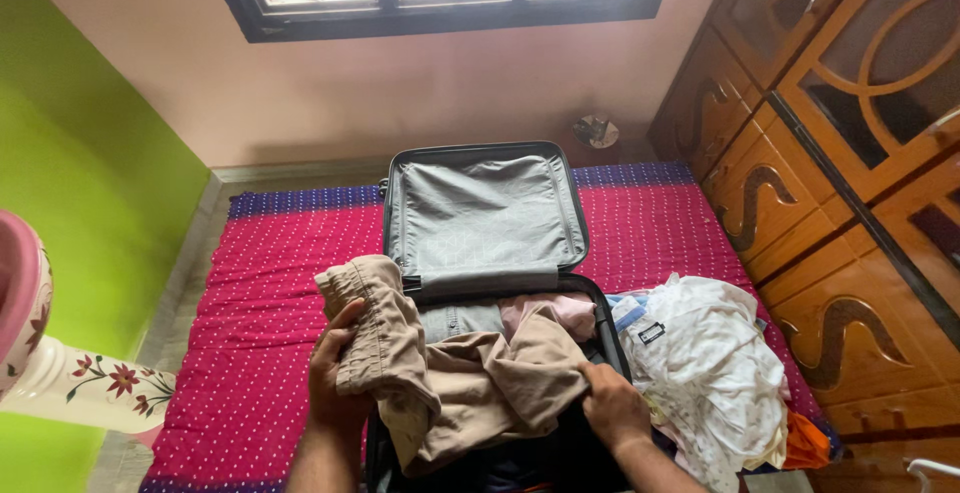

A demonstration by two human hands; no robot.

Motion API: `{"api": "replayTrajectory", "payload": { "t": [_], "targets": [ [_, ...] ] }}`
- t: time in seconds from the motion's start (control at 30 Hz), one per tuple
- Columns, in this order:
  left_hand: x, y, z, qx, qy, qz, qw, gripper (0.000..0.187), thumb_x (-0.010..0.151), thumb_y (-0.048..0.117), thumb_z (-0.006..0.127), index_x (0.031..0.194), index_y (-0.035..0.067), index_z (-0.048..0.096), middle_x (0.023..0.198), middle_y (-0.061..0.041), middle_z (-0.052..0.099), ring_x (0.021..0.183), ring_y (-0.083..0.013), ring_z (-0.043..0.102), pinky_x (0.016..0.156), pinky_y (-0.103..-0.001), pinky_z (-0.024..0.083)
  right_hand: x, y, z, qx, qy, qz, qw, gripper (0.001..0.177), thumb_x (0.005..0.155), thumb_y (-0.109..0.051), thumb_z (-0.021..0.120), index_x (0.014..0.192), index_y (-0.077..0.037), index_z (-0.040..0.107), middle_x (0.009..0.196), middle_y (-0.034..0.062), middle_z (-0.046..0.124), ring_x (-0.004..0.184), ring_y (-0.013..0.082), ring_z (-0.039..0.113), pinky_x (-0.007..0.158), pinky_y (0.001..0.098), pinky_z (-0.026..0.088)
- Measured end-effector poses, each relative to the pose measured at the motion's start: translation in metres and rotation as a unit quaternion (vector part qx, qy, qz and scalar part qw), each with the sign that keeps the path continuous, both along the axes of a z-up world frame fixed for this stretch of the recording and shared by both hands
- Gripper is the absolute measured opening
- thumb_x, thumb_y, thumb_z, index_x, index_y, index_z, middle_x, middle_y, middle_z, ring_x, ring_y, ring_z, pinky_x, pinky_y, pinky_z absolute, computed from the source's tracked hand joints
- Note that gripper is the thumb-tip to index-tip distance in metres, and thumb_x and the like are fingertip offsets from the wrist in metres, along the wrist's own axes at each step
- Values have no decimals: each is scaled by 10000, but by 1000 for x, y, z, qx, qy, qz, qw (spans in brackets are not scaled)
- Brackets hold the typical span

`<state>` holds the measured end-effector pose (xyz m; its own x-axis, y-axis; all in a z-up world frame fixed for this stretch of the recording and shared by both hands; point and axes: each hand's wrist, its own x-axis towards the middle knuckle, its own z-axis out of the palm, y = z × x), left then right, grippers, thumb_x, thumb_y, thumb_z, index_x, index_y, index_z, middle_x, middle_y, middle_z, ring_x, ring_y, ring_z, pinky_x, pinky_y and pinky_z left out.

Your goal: The person packs a suitcase by folding and placing pants and other items of clothing inside the main compartment.

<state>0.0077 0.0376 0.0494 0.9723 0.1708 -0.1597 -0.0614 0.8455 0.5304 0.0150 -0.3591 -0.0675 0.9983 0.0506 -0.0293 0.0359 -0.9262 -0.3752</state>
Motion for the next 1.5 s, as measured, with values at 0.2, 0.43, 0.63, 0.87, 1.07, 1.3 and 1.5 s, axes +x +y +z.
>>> {"api": "replayTrajectory", "payload": {
  "t": [0.2,0.43,0.63,0.87,1.07,1.3,1.5],
  "targets": [
    [1,-3,1,-12,-36,-5,999,451,988,155,396,1374,-11,561,1337,-255,609,1184,-374,636,1007,-531,533,30,11,5,-28,159,-116,980,594,985,-181,419,1465,-529,460,1252,70,660,1143,342,667,949,482,547],
    [3,13,-2,-36,-87,-19,995,460,978,153,429,1373,-27,582,1337,-270,617,1194,-387,639,1023,-540,518,71,-1,36,73,33,-246,966,678,956,-123,512,1538,-469,472,1045,253,745,989,447,712,890,529,544],
    [1,25,-1,-9,-27,31,999,445,967,130,421,1342,-31,598,1321,-260,631,1211,-375,630,1054,-527,508,99,-54,16,218,-91,-289,928,512,906,-65,535,1358,-258,677,1204,185,741,1107,336,693,960,411,523],
    [-9,28,7,-30,-54,19,998,464,961,126,439,1378,2,601,1342,-268,620,1208,-387,634,1035,-557,503,123,-60,23,517,9,-169,839,493,907,-67,423,1336,-77,666,1202,118,737,1089,235,681,960,355,525],
    [-11,52,29,-30,-156,34,987,481,976,111,454,1433,-4,549,1401,-274,582,1252,-394,607,1071,-565,483,132,-33,82,649,44,-162,742,467,973,-212,424,1331,-67,686,1097,92,716,940,175,680,839,348,549],
    [-32,67,62,24,-189,78,979,503,988,93,465,1483,12,484,1460,-263,537,1294,-391,580,1099,-571,467,142,-28,83,601,0,-158,784,347,1064,-259,610,1291,-22,723,1101,94,732,912,151,672,790,311,555],
    [-43,41,89,83,-216,96,968,534,997,78,474,1527,25,428,1511,-253,499,1331,-389,557,1123,-576,454,175,-20,98,629,14,-61,775,395,933,60,597,1306,-54,662,1162,83,738,993,143,712,848,282,610]
  ]
}}
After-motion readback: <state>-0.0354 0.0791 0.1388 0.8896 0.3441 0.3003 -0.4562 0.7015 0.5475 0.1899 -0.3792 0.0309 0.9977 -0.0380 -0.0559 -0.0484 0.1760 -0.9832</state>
